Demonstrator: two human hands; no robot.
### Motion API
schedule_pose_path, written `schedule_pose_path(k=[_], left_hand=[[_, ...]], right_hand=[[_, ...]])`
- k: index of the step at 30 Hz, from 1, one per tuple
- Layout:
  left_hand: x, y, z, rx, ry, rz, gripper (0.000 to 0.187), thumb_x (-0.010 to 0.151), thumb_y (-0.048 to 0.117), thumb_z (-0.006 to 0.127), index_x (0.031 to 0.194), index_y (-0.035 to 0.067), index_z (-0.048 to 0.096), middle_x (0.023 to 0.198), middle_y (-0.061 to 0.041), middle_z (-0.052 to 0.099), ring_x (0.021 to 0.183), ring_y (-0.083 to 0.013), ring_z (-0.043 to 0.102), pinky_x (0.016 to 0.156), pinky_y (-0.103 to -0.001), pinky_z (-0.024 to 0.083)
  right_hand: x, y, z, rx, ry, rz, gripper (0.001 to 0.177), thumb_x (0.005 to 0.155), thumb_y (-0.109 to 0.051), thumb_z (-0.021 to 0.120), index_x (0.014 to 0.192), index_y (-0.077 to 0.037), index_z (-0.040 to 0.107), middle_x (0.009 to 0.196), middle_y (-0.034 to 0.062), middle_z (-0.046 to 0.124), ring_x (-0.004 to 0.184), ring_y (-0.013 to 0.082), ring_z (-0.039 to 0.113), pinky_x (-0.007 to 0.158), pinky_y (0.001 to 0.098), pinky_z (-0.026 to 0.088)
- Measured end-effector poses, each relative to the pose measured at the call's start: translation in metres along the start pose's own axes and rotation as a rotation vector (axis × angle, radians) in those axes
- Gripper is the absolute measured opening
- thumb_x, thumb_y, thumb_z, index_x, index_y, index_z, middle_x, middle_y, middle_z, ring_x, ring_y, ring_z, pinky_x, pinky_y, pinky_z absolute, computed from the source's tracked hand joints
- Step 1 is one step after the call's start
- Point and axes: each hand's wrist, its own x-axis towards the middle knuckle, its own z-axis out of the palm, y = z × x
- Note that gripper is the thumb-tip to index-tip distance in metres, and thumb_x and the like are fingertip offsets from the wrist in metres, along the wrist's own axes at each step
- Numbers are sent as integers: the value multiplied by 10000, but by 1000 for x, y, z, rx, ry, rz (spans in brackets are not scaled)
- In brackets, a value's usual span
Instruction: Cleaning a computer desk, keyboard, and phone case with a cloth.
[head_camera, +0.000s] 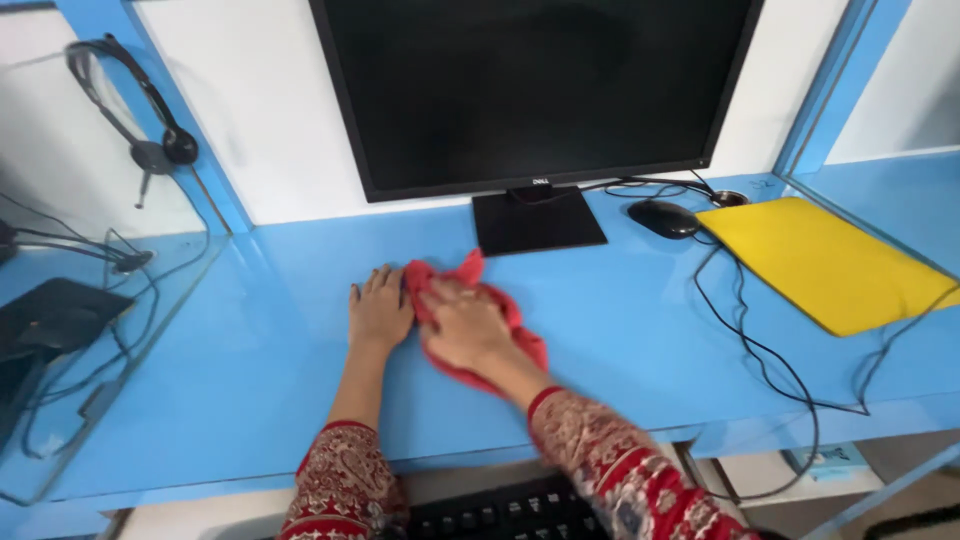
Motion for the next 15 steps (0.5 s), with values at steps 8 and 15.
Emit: schedule_pose_path(k=[8,15], left_hand=[[-6,8,-19,-78,7,-9,475,984,323,506,1427,156,550,1560,-102,481,1481,-299,398,1217,-551,260],[-5,10,-19,-77,-45,-50,496,991,352,489,1452,171,514,1588,-71,431,1494,-269,350,1228,-526,218]], right_hand=[[5,43,-8,61,-44,-28,604,898,-383,561,1444,-125,539,1582,101,432,1429,318,436,1147,497,362],[-36,171,-66,-144,-88,348,588,949,-434,468,1492,-210,498,1614,57,412,1408,364,460,1146,501,401]])
